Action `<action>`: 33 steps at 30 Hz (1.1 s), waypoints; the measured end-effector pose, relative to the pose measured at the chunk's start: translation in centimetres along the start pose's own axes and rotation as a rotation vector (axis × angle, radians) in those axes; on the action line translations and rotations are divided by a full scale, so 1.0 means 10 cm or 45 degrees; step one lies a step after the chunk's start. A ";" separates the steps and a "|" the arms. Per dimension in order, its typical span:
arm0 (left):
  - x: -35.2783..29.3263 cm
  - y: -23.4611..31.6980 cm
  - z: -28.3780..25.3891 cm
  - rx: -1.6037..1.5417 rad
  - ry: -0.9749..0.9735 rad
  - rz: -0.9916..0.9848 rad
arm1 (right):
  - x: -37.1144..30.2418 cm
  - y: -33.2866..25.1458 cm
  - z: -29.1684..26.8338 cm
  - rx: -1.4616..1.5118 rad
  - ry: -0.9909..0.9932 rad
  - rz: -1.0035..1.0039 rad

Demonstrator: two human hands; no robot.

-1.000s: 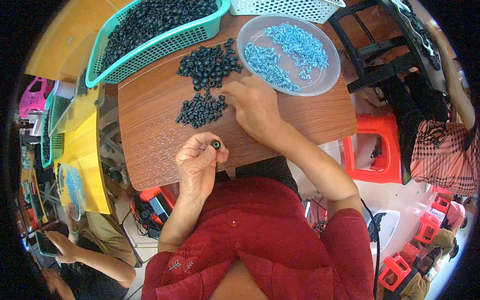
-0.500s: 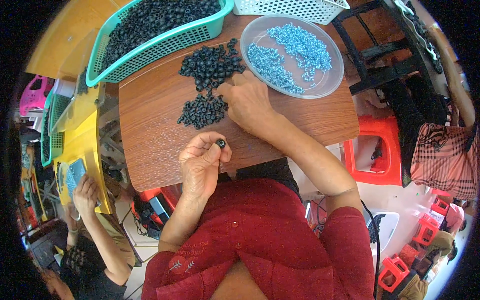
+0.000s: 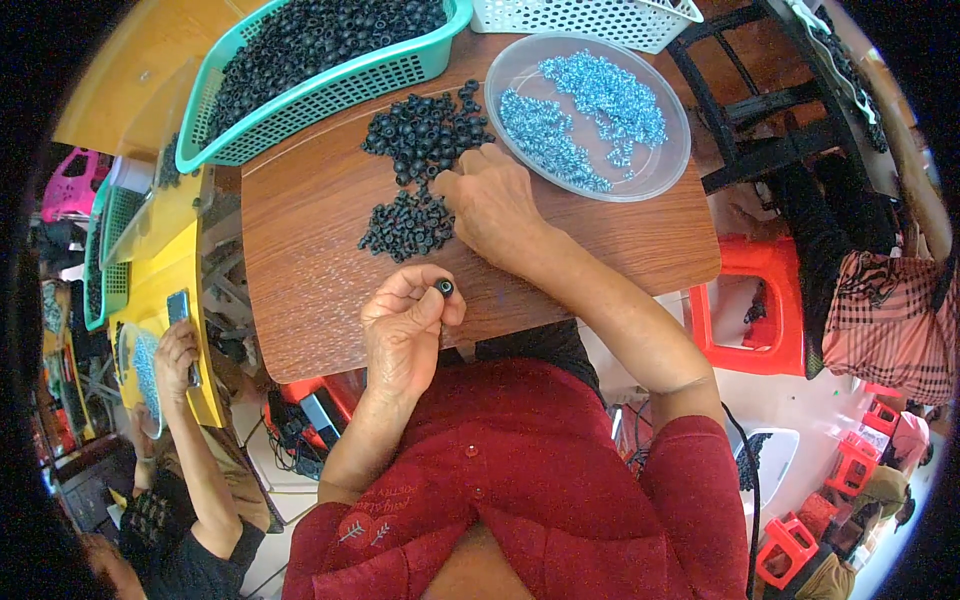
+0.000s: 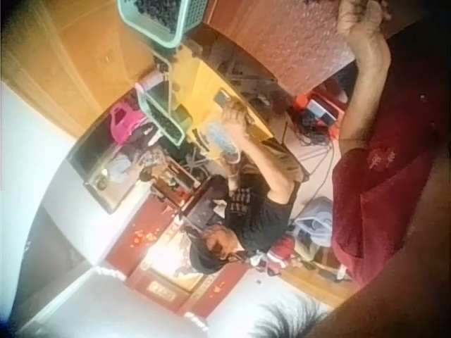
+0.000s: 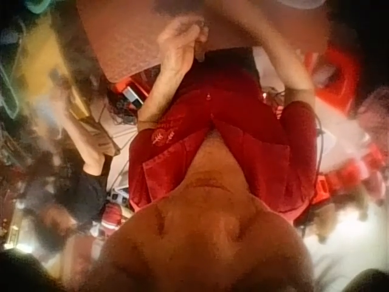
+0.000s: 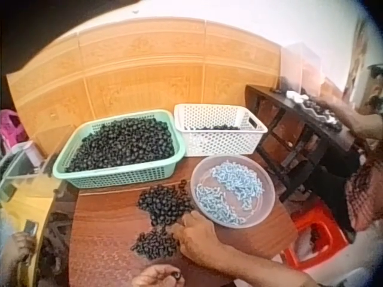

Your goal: The person assembles small blue plastic beads into black plastic rings by hand.

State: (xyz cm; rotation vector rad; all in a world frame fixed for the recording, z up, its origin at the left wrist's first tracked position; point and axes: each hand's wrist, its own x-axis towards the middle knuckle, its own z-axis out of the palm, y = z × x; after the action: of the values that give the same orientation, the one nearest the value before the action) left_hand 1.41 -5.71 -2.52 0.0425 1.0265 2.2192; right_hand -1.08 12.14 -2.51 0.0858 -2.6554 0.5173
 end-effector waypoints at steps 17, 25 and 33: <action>0.04 0.07 0.09 0.020 0.023 -0.016 | -0.32 -0.40 -0.76 0.818 -0.147 0.384; 0.01 0.05 0.14 0.134 0.062 0.120 | -0.39 -0.41 -0.72 0.942 -0.179 0.381; -0.02 0.04 0.16 0.226 0.060 0.179 | -0.41 -0.40 -0.67 0.763 -0.041 0.128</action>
State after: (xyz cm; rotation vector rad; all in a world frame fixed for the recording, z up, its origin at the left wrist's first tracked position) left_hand 1.82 -4.90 -1.12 0.1457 1.2795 2.2574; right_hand 5.82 10.82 2.71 0.1383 -2.4514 1.3366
